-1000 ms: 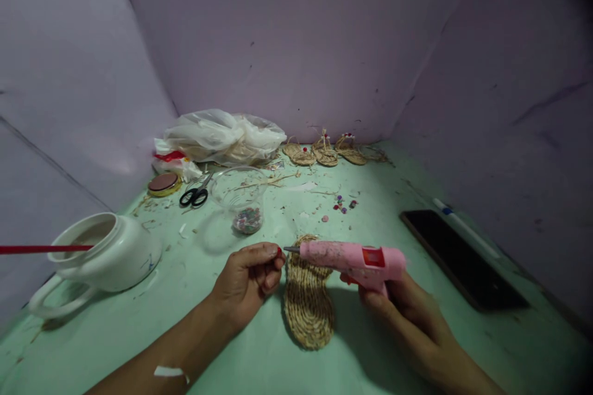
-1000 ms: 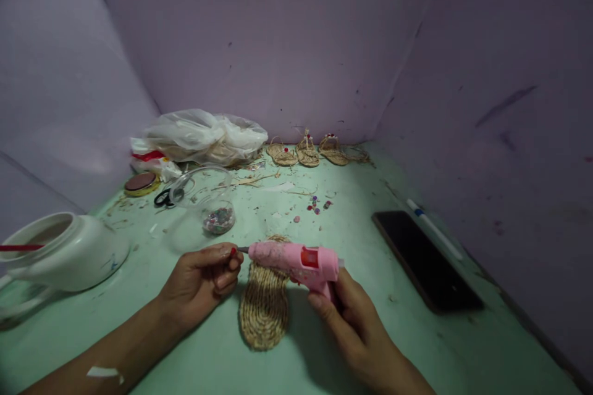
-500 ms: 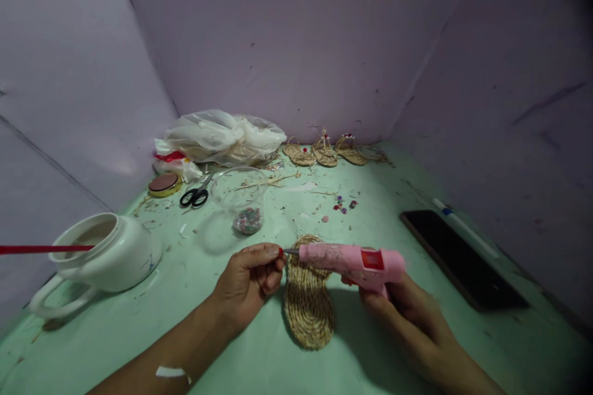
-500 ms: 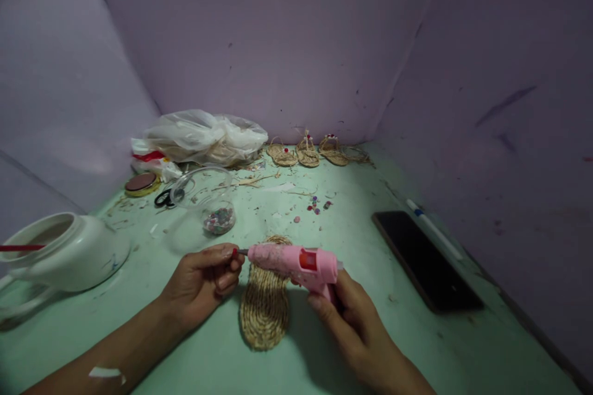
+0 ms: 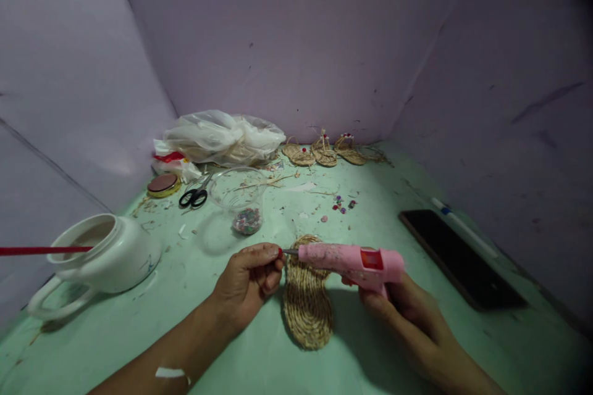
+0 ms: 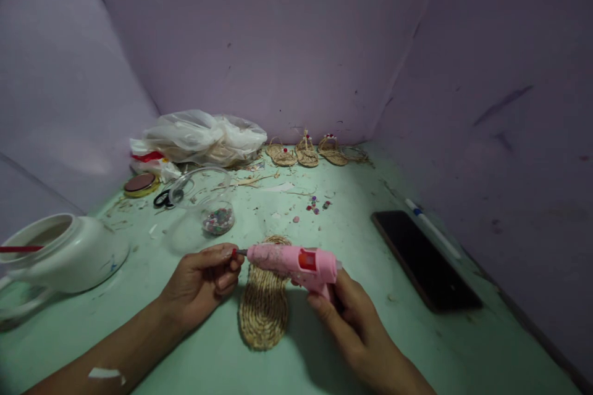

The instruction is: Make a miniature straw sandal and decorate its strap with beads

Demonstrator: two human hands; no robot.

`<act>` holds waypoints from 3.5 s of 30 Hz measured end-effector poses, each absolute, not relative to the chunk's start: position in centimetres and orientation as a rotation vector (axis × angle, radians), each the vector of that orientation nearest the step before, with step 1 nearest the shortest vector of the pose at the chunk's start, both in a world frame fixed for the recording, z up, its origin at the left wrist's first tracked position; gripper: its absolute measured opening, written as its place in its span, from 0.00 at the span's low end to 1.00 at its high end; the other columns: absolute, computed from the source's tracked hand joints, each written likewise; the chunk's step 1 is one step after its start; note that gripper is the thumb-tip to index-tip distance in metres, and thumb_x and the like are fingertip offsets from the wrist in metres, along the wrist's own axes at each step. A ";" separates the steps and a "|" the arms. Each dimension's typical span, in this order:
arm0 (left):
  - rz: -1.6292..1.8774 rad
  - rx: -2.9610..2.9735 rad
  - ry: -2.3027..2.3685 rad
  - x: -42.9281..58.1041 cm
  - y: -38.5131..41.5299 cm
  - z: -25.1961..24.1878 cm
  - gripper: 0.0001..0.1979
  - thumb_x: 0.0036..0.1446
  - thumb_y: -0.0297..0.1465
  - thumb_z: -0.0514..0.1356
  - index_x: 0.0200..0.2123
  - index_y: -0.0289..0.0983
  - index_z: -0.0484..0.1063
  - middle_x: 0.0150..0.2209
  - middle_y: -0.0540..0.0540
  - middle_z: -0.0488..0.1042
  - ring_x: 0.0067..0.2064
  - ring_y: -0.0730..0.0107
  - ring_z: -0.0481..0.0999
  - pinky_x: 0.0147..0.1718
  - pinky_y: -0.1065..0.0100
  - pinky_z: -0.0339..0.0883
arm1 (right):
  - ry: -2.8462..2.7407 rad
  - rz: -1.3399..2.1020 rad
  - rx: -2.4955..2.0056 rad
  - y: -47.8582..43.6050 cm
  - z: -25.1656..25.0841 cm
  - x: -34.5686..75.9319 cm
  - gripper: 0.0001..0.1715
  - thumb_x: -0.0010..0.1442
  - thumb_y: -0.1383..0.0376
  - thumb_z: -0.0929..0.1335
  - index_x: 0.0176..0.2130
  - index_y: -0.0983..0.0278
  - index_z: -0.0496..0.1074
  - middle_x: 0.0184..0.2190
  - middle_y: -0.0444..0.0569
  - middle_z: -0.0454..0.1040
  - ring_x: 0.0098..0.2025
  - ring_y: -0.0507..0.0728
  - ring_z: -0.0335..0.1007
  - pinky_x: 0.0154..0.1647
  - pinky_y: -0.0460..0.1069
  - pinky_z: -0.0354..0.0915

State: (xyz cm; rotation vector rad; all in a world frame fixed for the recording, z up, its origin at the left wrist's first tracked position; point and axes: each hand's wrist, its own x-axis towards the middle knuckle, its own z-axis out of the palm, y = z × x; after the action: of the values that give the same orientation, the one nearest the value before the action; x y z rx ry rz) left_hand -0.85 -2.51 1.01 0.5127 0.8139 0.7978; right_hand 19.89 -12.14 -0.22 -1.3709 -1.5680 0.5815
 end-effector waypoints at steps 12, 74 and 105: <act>0.797 0.518 0.820 -0.8 -2.5 1.1 0.03 0.38 0.25 0.62 0.18 0.30 0.71 0.17 0.48 0.69 0.13 0.82 0.62 0.13 0.77 0.47 | -1.546 0.610 -1.391 -12.3 -0.3 20.1 0.06 0.57 0.61 0.64 0.32 0.58 0.70 0.20 0.44 0.66 0.21 0.54 0.64 0.21 0.47 0.64; 0.640 0.781 0.875 -0.8 -3.1 1.0 0.11 0.36 0.33 0.68 0.19 0.32 0.73 0.19 0.50 0.68 0.17 0.82 0.60 0.17 0.76 0.48 | -1.400 0.595 -1.585 -14.8 -1.4 24.1 0.10 0.58 0.59 0.64 0.34 0.61 0.72 0.23 0.45 0.69 0.27 0.55 0.66 0.24 0.46 0.61; 0.652 0.798 0.903 -0.5 -3.0 1.3 0.12 0.33 0.34 0.69 0.18 0.32 0.72 0.18 0.50 0.67 0.17 0.81 0.59 0.18 0.75 0.47 | -1.394 0.536 -1.580 -14.9 -1.9 24.1 0.13 0.58 0.60 0.64 0.42 0.60 0.71 0.25 0.45 0.71 0.26 0.54 0.64 0.26 0.46 0.63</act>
State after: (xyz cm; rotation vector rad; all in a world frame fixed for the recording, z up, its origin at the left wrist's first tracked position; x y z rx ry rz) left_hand -0.46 -3.04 1.25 0.7980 0.9027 0.6516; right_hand 24.08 -14.90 -1.91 -1.5801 -1.3938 0.5364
